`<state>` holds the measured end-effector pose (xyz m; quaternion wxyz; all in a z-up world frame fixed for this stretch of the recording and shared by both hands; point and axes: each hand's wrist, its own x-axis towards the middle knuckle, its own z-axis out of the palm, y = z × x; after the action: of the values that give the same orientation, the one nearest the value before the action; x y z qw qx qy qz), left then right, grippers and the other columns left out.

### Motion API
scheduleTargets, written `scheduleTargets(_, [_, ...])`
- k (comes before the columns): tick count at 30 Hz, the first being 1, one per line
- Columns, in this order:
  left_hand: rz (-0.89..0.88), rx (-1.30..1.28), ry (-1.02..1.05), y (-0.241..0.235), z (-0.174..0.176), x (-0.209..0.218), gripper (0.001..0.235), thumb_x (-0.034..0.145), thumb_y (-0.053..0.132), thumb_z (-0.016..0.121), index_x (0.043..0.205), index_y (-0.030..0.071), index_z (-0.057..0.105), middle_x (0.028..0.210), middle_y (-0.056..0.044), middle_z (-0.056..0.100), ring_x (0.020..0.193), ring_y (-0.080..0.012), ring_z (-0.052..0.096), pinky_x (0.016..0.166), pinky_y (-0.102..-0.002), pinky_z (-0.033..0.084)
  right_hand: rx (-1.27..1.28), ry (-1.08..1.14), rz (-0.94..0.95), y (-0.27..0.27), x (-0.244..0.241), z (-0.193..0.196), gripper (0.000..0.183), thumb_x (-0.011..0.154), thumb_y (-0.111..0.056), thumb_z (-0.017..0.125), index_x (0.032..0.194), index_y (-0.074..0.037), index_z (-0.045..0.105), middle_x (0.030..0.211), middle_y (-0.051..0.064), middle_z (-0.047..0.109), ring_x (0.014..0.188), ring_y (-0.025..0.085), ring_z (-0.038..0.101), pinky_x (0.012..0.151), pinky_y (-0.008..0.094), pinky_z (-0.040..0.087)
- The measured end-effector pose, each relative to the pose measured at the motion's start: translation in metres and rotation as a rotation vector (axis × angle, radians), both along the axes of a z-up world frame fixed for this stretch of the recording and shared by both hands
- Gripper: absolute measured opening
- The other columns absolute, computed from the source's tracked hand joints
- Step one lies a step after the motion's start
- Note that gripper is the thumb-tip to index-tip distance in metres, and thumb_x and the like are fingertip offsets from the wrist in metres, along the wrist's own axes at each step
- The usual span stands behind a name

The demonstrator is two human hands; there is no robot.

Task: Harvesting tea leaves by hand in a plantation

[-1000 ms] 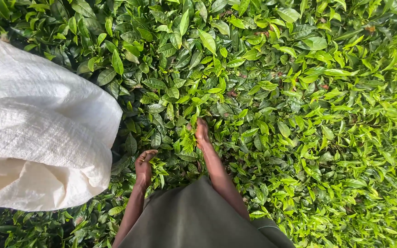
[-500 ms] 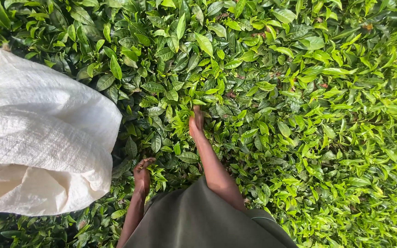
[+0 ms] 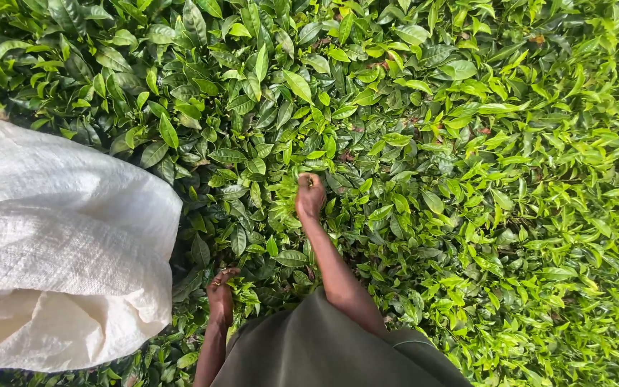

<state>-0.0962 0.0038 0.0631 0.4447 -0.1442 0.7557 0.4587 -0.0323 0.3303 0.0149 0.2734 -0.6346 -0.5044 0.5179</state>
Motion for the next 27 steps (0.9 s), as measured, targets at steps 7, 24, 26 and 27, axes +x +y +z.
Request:
scheduleTargets(7, [0.003, 0.066, 0.018, -0.002, -0.006, -0.002, 0.028, 0.102, 0.006, 0.058, 0.098, 0.016, 0.084, 0.124, -0.002, 0.086, 0.145, -0.0251, 0.064, 0.131, -0.063, 0.028, -0.007, 0.101, -0.129, 0.016, -0.003, -0.005, 0.048, 0.104, -0.059, 0.054, 0.103, -0.013, 0.069, 0.067, -0.006, 0.053, 0.047, 0.008, 0.042, 0.037, 0.029, 0.037])
scheduleTargets(24, [-0.084, -0.072, -0.015, -0.001, 0.022, 0.007, 0.054, 0.094, -0.007, 0.036, 0.112, 0.013, 0.082, 0.139, -0.005, 0.08, 0.136, -0.0264, 0.065, 0.086, -0.05, 0.048, 0.027, 0.334, -0.257, 0.035, 0.032, 0.005, 0.032, 0.108, -0.027, 0.065, 0.124, 0.002, 0.069, 0.134, 0.023, 0.06, 0.121, 0.038, 0.06, 0.099, 0.049, 0.055])
scheduleTargets(26, [-0.071, -0.026, 0.041, 0.0, 0.007, 0.007, 0.024, 0.101, 0.011, 0.061, 0.101, 0.019, 0.084, 0.131, -0.004, 0.084, 0.14, -0.0282, 0.067, 0.121, -0.062, 0.04, 0.142, 0.376, -0.137, 0.043, 0.038, 0.011, 0.043, 0.105, -0.025, 0.069, 0.132, 0.008, 0.071, 0.155, 0.033, 0.063, 0.142, 0.048, 0.066, 0.116, 0.055, 0.062])
scheduleTargets(27, [-0.08, -0.019, 0.042, 0.004, 0.006, 0.004, 0.024, 0.101, 0.011, 0.061, 0.101, 0.019, 0.084, 0.131, -0.004, 0.084, 0.14, -0.0282, 0.067, 0.121, -0.062, 0.04, 0.15, 0.376, -0.145, 0.03, 0.052, 0.009, 0.043, 0.105, -0.025, 0.069, 0.132, 0.008, 0.071, 0.155, 0.033, 0.063, 0.142, 0.048, 0.066, 0.116, 0.055, 0.062])
